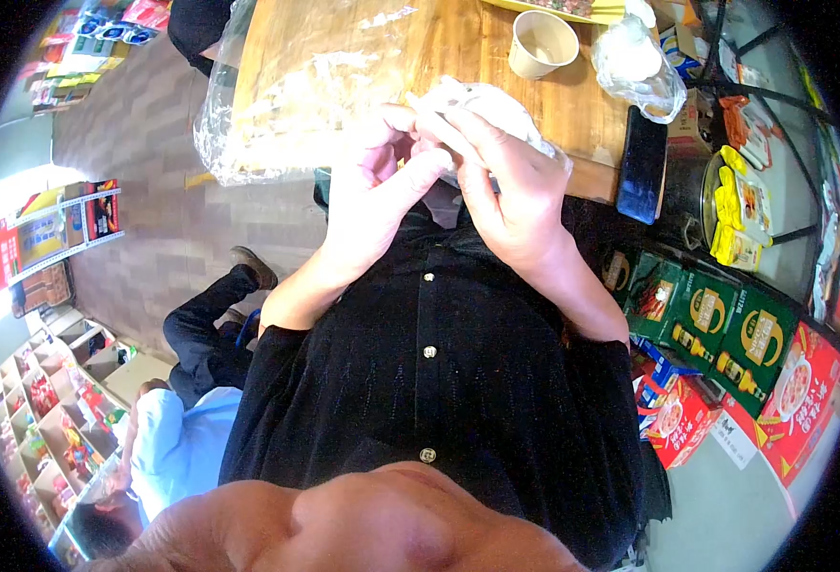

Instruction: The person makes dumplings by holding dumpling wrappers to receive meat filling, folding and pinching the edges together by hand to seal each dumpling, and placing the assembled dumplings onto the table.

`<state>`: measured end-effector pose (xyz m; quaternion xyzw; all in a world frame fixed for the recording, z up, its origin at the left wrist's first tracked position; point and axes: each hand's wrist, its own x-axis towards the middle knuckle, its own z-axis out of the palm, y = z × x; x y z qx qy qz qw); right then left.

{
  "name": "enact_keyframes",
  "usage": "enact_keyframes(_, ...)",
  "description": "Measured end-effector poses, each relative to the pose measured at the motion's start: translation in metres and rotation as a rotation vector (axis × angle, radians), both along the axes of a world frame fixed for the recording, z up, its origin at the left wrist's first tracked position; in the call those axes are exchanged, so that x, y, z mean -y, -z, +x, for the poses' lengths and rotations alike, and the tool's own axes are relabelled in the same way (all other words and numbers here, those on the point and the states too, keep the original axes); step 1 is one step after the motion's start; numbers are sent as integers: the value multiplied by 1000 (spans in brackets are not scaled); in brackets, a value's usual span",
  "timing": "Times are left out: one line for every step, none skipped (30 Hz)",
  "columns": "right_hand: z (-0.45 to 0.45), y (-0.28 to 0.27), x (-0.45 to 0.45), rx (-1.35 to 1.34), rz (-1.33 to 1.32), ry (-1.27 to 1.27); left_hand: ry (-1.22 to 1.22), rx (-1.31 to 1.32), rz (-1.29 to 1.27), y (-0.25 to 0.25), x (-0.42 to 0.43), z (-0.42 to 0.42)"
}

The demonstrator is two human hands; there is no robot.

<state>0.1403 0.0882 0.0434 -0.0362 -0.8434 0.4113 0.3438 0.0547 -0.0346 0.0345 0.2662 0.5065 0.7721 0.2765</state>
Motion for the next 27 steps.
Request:
enact_keyframes(0,1,0,-1,32,3,-1,-1,-2,-1,-1,0)
enact_keyframes(0,2,0,-1,65,7,3,33,-2,-4,-1,1)
enact_keyframes(0,1,0,-1,63,8,8,66,-4,-5,-2,1)
enact_keyframes(-1,0,0,2,97,8,10,67,-6,-4,-3,2)
enact_keyframes(-1,-1,-1,4,131,9,12,60,-2,-1,-3,2)
enact_keyframes(0,-1,-1,4,129,12,13,54,2,0,-4,2)
enact_keyframes(1,-1,-2,26,131,9,16,54,1,1,-5,3)
enact_keyframes(2,-1,-2,49,134,6,12,45,-14,1,-5,3)
enact_keyframes(2,0,-3,49,133,9,8,37,-28,2,-6,4)
enact_keyframes(2,1,-4,30,147,6,10,37,-29,2,-6,4)
enact_keyframes(2,1,-4,10,161,3,3,22,-36,2,-7,5)
enact_keyframes(3,1,-4,10,160,5,-4,6,-42,3,-7,5)
enact_keyframes(4,1,-4,32,161,10,-3,6,-42,4,-7,5)
enact_keyframes(5,1,-5,54,162,15,5,-31,-41,5,-7,4)
enact_keyframes(5,2,-4,54,161,17,14,-68,-40,5,-7,4)
enact_keyframes(4,2,-4,39,169,24,15,-68,-40,4,-7,5)
enact_keyframes(4,2,-4,25,177,30,1,-42,-39,2,-9,6)
enact_keyframes(5,2,-4,24,177,31,-13,-16,-37,1,-9,7)
enact_keyframes(5,2,-4,34,170,33,-12,-17,-37,1,-9,7)
enact_keyframes(5,2,-4,43,164,34,-11,-13,-44,1,-9,7)
enact_keyframes(5,2,-4,41,164,35,-10,-11,-51,1,-9,7)
enact_keyframes(5,3,-4,30,174,39,-10,-13,-50,0,-9,7)
enact_keyframes(4,4,-4,18,185,44,-14,-33,-40,-1,-9,8)
enact_keyframes(4,2,-3,16,186,44,-18,-52,-31,-1,-9,9)
enact_keyframes(4,1,-3,13,186,36,-18,-53,-31,-1,-9,9)
enact_keyframes(4,0,-2,10,187,28,-21,-48,-35,1,-8,8)
enact_keyframes(4,0,-2,9,188,28,-25,-42,-40,1,-8,8)
